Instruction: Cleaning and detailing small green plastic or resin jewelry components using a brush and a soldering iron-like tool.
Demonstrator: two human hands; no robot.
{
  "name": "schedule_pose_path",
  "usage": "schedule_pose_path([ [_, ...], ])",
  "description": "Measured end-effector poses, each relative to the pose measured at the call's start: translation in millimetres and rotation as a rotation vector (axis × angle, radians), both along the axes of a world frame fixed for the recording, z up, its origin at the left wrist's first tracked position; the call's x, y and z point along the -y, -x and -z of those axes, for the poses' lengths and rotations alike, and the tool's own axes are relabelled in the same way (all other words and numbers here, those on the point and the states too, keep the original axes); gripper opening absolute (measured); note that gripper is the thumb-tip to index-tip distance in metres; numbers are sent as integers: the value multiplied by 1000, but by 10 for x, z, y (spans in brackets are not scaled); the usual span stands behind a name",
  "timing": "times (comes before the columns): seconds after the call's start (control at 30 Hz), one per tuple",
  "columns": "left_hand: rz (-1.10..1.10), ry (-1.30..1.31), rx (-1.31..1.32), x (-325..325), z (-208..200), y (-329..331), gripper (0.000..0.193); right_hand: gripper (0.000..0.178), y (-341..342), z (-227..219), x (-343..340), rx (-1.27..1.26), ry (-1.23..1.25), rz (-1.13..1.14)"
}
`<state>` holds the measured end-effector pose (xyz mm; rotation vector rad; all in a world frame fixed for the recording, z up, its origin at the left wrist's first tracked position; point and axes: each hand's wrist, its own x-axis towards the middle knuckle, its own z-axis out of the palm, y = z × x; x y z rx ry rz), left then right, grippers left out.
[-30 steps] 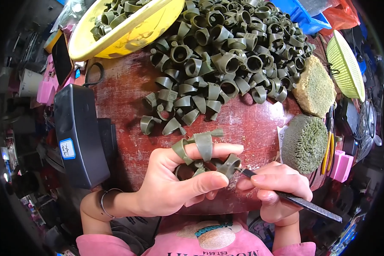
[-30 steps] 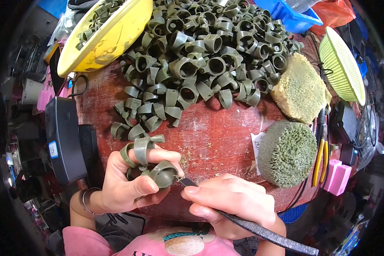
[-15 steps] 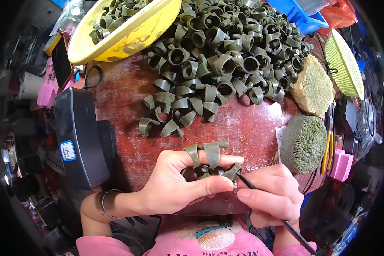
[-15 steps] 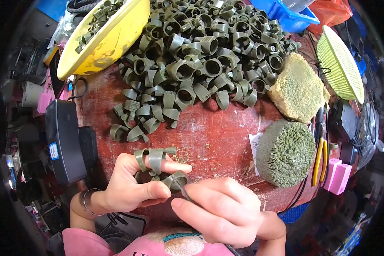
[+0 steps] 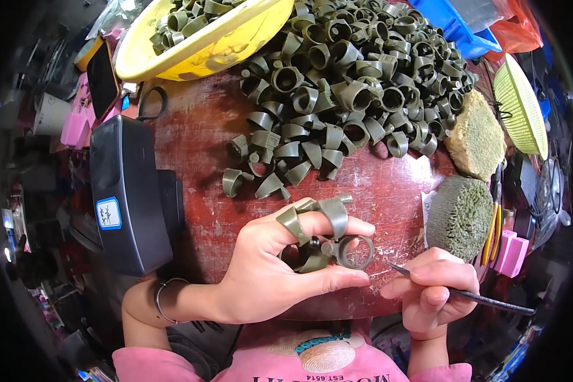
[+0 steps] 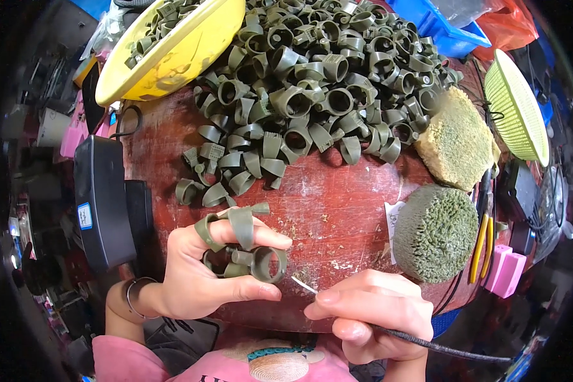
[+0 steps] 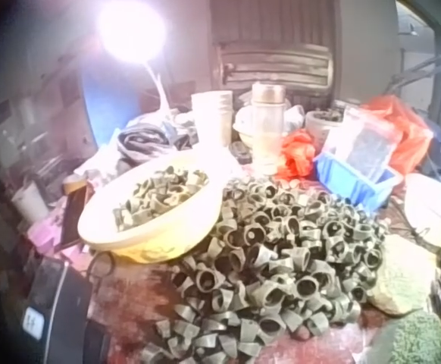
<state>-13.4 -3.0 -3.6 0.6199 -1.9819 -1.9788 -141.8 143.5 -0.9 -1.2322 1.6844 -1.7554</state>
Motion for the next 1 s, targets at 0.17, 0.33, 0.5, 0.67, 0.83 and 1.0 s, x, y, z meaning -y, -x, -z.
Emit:
schedule_pose_path([
  [0.17, 47, -81, 80, -5, -51, -6, 41, 20, 21, -1, 56, -25, 103, -106],
  [0.33, 82, -155, 58, -7, -79, -43, 36, 32, -51, 21, 91, -114, 25, -40],
  [0.5, 98, -348, 83, -21, -70, -6, 40, 29, -31, -4, 126, -12, 61, -37],
  [0.67, 206, -383, 66, 0, -68, -14, 40, 20, 47, 64, 91, 11, 89, -245],
  [0.83, 252, -579, 134, 33, -53, -29, 29, 29, 45, -18, 94, -370, 90, -228],
  [1.0, 216, -685, 157, -26, -77, -33, 27, 29, 1, 40, -62, -500, 56, 67],
])
